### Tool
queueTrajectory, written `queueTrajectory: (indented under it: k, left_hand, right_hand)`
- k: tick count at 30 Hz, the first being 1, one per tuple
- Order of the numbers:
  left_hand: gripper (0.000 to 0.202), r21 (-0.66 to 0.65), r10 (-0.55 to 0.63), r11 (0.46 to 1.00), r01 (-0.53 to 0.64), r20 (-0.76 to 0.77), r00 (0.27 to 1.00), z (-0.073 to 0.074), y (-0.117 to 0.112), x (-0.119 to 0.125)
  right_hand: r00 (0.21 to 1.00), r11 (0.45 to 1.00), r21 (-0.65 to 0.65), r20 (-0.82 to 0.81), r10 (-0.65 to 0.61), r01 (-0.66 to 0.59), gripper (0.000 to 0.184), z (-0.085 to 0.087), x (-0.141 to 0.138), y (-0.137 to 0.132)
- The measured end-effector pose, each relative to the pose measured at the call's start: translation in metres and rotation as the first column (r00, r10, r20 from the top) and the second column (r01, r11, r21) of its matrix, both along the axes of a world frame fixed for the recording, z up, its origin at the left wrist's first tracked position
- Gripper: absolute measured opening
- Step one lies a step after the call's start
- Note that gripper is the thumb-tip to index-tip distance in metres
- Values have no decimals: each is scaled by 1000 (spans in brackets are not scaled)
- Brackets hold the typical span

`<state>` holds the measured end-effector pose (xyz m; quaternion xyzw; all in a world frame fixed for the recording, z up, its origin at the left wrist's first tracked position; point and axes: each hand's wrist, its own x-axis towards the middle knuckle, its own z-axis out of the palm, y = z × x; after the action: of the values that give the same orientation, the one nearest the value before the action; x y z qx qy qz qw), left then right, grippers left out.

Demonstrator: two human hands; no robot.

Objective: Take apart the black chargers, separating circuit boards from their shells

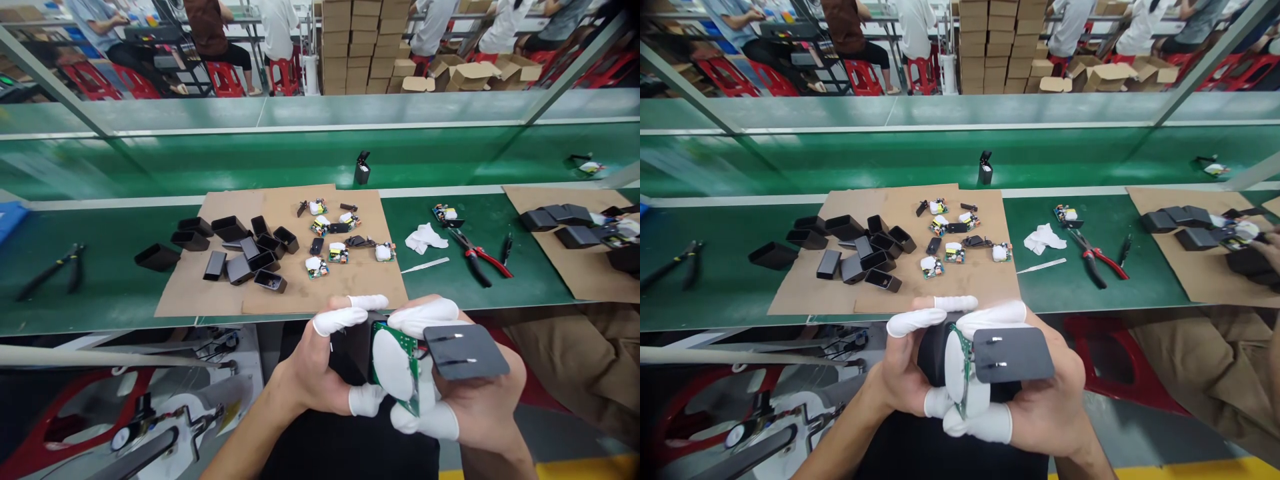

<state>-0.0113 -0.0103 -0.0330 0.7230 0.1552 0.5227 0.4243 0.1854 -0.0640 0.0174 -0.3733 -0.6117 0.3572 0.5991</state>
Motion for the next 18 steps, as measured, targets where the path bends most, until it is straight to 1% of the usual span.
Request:
queueTrajectory:
  k: [5, 8, 12, 15, 18]
  left_hand:
    - [101, -43, 26, 999, -27, -10, 1000, -2, 0, -1]
    - [101, -32, 22, 999, -22, -11, 1000, -1, 0, 0]
    - [106, 5, 7, 1000, -7, -4, 1000, 0, 1, 1]
    - [111, 46, 12, 999, -12, -10, 1000, -2, 3, 2]
    - [122, 82, -8, 997, 6, 21, 1000, -5, 5, 3]
  right_hand:
    - [1000, 1000, 3, 4, -14, 14, 55, -3, 0, 0]
    - [1000, 1000, 2, 20, -14, 14, 56, -4, 0, 0]
    - [999, 1000, 18, 48, -10, 10, 64, -4, 1, 1]
    - [998, 999, 39, 66, -19, 17, 58, -4, 1, 2]
    - [997, 998, 59, 82, -14, 9, 58, -4, 2, 2]
